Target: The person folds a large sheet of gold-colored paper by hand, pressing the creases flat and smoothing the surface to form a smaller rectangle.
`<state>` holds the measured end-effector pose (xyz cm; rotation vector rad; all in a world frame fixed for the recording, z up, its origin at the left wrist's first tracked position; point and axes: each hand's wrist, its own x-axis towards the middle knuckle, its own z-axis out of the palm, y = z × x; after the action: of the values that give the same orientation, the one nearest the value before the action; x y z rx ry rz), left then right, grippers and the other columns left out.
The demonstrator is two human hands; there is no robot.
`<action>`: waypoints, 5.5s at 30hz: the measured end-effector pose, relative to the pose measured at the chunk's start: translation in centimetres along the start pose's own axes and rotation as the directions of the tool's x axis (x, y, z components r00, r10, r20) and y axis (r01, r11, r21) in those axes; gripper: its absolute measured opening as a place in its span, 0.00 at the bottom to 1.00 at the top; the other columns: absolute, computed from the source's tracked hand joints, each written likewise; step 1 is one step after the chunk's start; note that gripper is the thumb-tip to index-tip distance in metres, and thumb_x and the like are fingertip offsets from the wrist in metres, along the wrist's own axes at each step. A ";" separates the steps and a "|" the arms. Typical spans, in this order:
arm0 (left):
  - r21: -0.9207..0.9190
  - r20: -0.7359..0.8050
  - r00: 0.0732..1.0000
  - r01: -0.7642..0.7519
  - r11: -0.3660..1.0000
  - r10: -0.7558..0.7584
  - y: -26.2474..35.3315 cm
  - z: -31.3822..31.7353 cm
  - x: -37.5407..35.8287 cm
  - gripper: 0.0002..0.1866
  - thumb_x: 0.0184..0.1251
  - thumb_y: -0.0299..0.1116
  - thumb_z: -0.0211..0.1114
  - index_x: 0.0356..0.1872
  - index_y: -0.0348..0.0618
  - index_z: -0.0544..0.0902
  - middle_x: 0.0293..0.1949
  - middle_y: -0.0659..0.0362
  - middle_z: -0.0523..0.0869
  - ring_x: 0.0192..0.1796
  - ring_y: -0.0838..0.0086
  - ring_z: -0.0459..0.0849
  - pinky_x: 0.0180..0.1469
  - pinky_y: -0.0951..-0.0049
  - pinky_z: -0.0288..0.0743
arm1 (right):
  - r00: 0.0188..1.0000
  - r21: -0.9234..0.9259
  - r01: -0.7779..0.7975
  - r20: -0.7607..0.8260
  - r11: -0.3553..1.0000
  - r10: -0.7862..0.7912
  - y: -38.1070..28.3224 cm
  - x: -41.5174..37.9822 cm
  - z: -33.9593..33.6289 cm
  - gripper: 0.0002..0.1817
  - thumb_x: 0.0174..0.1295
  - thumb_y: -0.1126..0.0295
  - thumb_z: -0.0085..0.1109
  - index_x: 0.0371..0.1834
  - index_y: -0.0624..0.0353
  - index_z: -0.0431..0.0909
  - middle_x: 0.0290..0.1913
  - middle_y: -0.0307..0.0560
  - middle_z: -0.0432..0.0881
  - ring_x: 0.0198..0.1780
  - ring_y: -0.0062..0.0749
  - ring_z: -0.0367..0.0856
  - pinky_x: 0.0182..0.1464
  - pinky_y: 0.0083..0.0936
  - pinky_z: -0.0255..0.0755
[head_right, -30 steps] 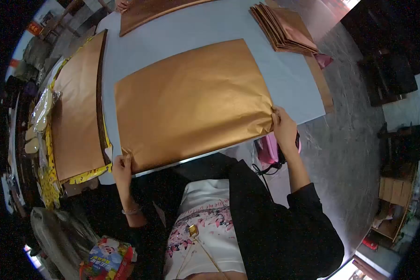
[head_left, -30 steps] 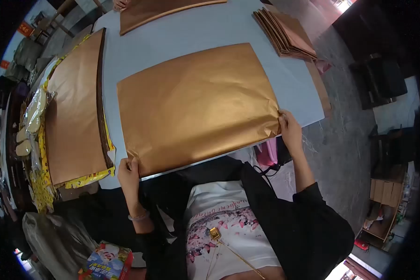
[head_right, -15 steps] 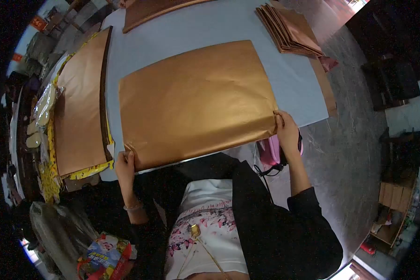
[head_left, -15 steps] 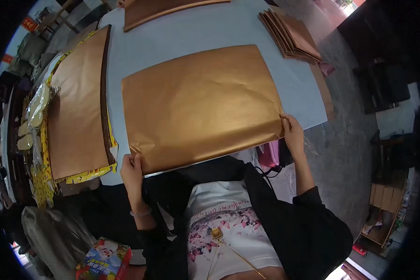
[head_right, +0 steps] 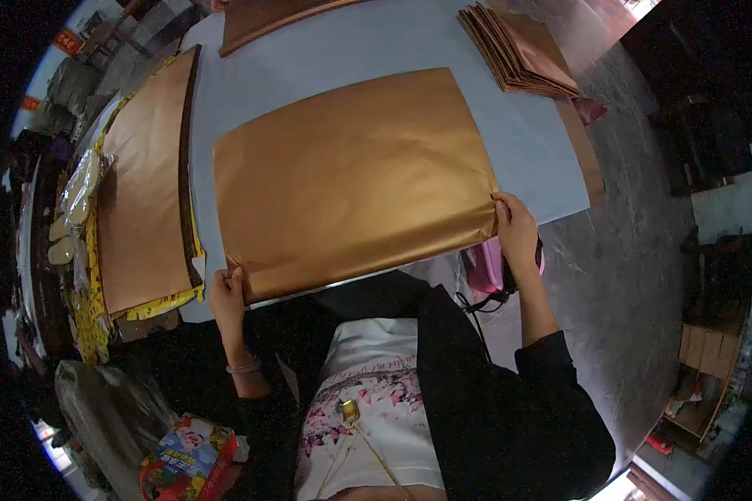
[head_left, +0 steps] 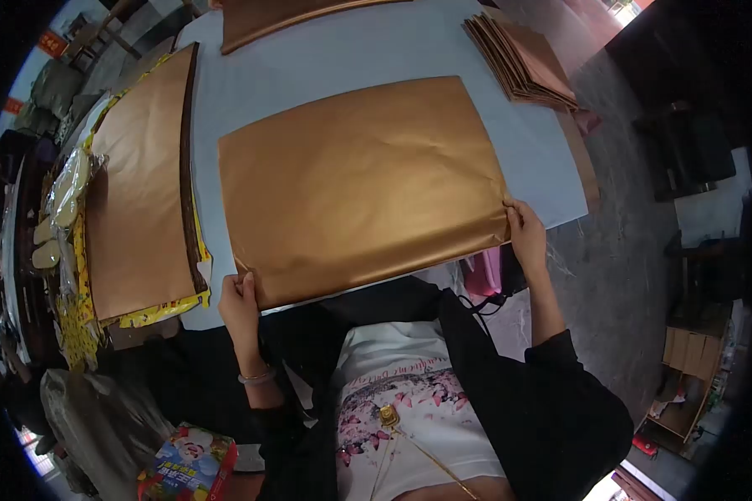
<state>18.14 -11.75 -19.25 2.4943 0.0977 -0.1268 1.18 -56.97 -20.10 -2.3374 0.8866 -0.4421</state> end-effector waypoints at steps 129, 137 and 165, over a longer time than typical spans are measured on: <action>0.067 -0.388 0.905 -0.161 0.985 0.175 -1.0 2.8 -2.0 0.11 0.66 0.38 0.62 0.35 0.40 0.79 0.28 0.58 0.79 0.34 0.65 0.76 0.38 0.66 0.70 | 0.924 -0.250 0.331 -0.110 0.910 -0.367 1.2 3.1 1.8 0.12 0.68 0.63 0.50 0.50 0.51 0.78 0.36 0.48 0.80 0.35 0.48 0.79 0.38 0.39 0.72; 0.039 -0.394 0.903 -0.167 0.985 0.169 -1.3 3.0 -1.9 0.11 0.66 0.37 0.62 0.35 0.39 0.79 0.28 0.57 0.79 0.33 0.65 0.75 0.38 0.66 0.70 | 0.944 -0.322 0.275 -0.086 0.906 -0.317 0.6 2.8 1.9 0.12 0.67 0.64 0.51 0.51 0.53 0.77 0.36 0.49 0.80 0.36 0.48 0.79 0.39 0.39 0.72; 0.152 -0.373 0.893 -0.207 0.967 0.250 -0.9 2.6 -2.0 0.09 0.65 0.36 0.63 0.39 0.42 0.79 0.31 0.57 0.80 0.35 0.64 0.76 0.38 0.66 0.71 | 0.966 -0.560 0.197 -0.029 0.805 -0.257 0.1 2.2 2.2 0.15 0.67 0.67 0.47 0.56 0.46 0.73 0.38 0.45 0.79 0.39 0.45 0.79 0.41 0.38 0.72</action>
<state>15.94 -12.71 -21.63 2.5843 -0.0410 0.4795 3.79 -57.66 -21.69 -3.0051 0.8680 -0.4502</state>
